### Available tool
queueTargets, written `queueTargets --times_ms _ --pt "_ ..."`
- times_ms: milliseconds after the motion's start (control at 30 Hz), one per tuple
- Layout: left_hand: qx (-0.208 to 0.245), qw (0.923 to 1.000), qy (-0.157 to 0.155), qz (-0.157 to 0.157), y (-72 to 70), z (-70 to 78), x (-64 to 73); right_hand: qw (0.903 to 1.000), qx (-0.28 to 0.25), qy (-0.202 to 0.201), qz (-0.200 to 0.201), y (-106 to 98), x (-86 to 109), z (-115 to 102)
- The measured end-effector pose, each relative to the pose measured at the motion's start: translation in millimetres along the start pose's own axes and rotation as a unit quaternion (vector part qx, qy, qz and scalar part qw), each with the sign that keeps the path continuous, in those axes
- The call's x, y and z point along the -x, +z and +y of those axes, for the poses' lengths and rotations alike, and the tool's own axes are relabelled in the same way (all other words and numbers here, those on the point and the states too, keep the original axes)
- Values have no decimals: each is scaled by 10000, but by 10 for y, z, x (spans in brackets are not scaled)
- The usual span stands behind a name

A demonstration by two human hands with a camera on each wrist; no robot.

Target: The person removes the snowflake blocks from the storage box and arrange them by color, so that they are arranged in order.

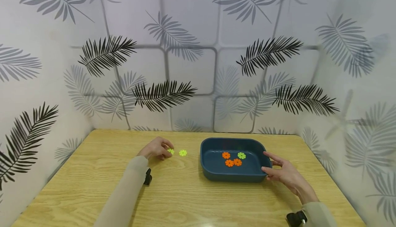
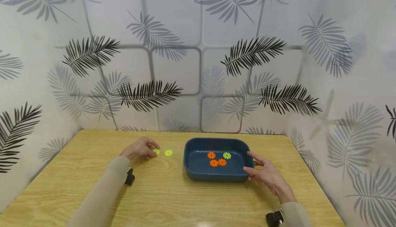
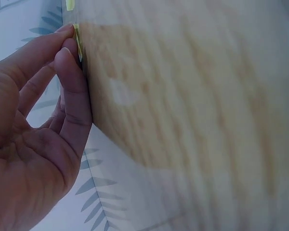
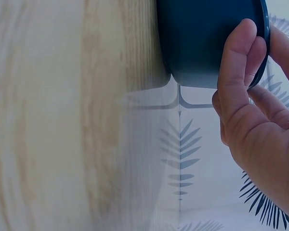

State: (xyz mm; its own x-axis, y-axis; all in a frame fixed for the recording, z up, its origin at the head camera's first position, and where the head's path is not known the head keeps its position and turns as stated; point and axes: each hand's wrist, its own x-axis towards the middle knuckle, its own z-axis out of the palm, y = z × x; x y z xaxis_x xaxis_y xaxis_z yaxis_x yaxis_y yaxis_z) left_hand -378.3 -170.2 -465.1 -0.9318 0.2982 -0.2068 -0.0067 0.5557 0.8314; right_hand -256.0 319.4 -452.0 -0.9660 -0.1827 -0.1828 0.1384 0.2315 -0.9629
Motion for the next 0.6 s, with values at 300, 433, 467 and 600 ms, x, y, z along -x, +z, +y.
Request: queueTargets --times_ms 300,433,467,600 --pt "18 10000 46 -54 -12 -5 2 10000 19 21 24 3 4 -17" --pt "84 9999 71 -127 -16 -19 -7 10000 38 38 36 9 9 -21" --pt "112 9998 80 -135 -19 -27 -9 10000 40 41 30 11 10 -22" --pt "231 9994 215 -172 -35 -67 -16 10000 31 61 7 11 11 -22"
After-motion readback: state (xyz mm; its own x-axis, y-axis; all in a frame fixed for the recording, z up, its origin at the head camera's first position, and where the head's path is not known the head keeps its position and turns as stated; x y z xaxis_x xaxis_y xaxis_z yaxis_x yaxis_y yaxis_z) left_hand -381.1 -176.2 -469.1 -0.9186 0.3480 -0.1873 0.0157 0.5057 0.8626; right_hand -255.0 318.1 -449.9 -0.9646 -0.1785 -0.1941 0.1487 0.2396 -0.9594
